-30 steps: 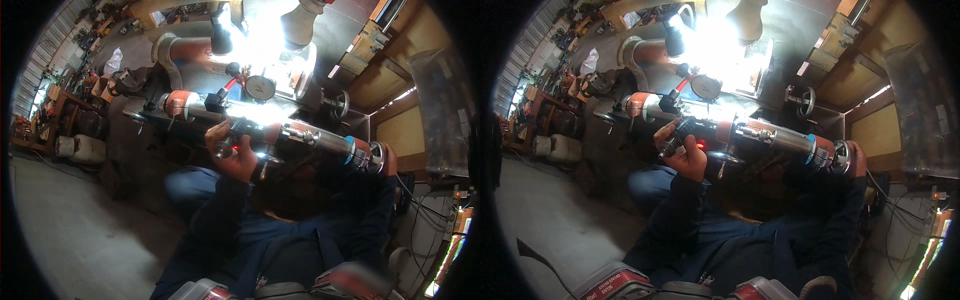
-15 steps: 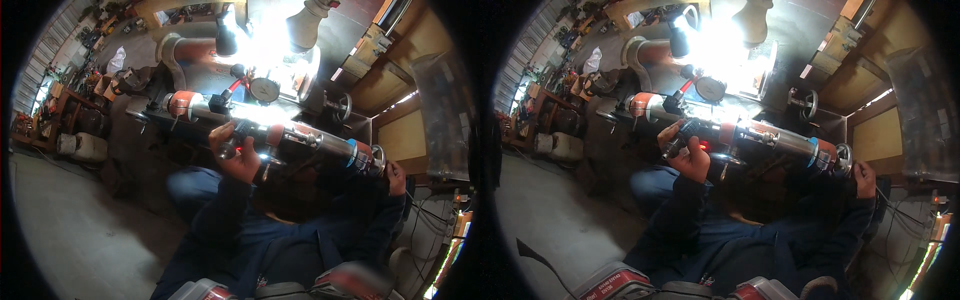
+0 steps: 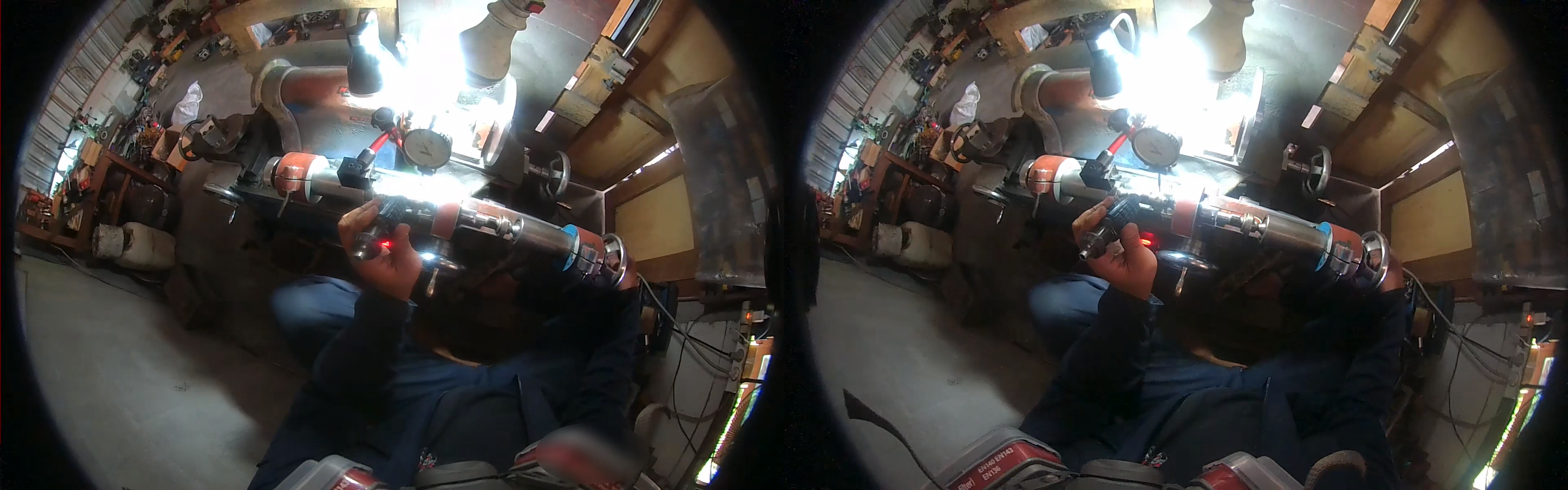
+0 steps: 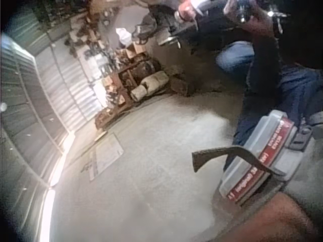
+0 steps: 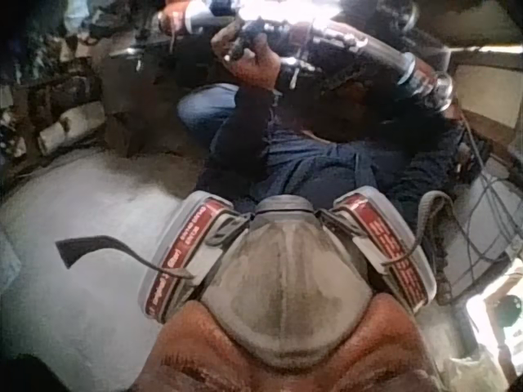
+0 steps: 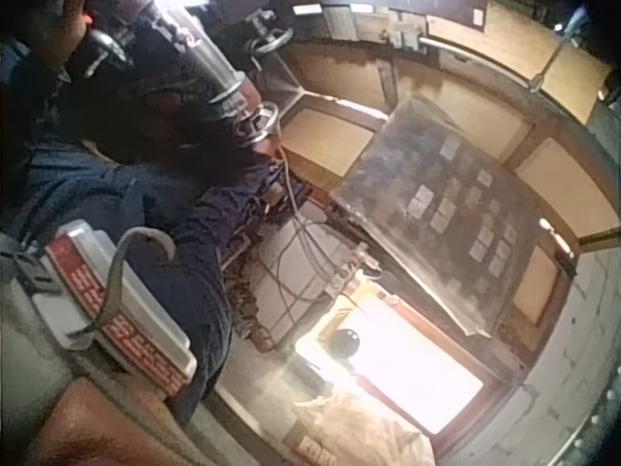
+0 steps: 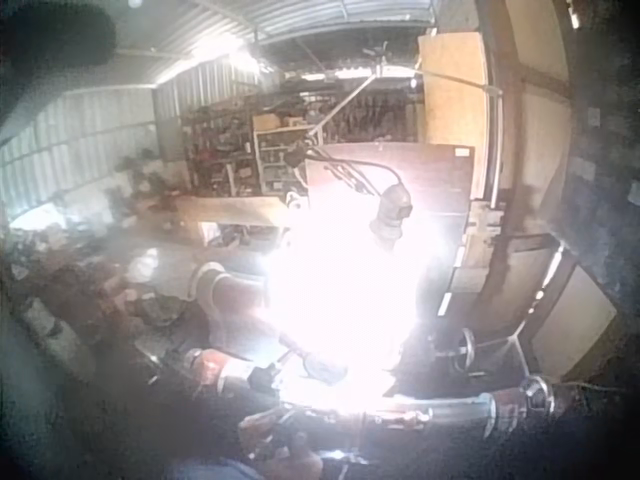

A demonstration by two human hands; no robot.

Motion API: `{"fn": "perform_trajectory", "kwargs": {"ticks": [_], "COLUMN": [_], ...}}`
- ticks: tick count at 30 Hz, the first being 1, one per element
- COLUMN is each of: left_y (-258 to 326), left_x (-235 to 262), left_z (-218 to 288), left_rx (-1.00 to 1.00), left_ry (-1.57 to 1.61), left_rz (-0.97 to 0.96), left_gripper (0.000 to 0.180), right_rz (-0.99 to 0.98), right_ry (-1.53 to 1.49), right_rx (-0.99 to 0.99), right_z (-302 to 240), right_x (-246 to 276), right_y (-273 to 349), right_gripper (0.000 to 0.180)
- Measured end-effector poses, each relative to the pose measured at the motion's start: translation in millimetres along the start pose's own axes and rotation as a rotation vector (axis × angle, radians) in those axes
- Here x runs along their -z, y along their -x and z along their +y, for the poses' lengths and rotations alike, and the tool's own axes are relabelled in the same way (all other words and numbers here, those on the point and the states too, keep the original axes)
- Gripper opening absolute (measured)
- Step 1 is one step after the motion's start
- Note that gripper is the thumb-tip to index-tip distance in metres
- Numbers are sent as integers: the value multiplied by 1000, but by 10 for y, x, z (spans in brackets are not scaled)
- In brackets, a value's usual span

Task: Grinding and measuring a metal shaft using a machining tool and a dial indicator.

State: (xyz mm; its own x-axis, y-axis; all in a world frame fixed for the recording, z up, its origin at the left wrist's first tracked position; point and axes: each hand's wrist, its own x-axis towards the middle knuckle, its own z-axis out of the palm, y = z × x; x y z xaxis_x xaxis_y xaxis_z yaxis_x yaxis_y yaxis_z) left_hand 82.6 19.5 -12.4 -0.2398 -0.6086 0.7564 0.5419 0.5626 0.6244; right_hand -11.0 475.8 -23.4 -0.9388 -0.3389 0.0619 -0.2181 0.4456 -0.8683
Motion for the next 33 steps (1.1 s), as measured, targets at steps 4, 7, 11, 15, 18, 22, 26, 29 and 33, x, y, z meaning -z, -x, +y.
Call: {"fn": "perform_trajectory", "kwargs": {"ticks": [4, 7, 11, 15, 18, 22, 26, 29, 33], "left_y": [25, 37, 72, 154, 135, 91, 41, 7, -13], "left_x": [-11, -13, -52, -60, -92, -21, -38, -24, 12], "left_z": [24, 30, 90, 30, 62, 78, 168, 146, 82], "left_rx": [46, 75, 119, 112, 84, 88, 111, 24, -32], "left_ry": [31, 51, 32, 16, 36, -145, -164, 14, 22], "left_rz": [-31, -48, -86, -84, -106, -313, -252, -68, -19], "left_gripper": [35, 37, 38, 36, 35, 35, 35, 35, 34], "right_rz": [-14, -13, -87, -310, -394, -130, 225, 238, 171], "right_ry": [240, 201, 97, 98, 241, 301, 359, 307, 284], "right_rx": [66, 59, 59, 200, 352, 180, -17, 29, -64], "right_z": [-253, -359, -592, -1073, -1284, -630, 126, 138, 186], "right_x": [-156, -213, -347, -831, -1181, -680, -52, -159, -162], "right_y": [39, -17, -142, -301, -337, -206, 40, 19, 192], "right_gripper": [21, 21, 21, 21, 21, 21, 21, 21, 22]}}
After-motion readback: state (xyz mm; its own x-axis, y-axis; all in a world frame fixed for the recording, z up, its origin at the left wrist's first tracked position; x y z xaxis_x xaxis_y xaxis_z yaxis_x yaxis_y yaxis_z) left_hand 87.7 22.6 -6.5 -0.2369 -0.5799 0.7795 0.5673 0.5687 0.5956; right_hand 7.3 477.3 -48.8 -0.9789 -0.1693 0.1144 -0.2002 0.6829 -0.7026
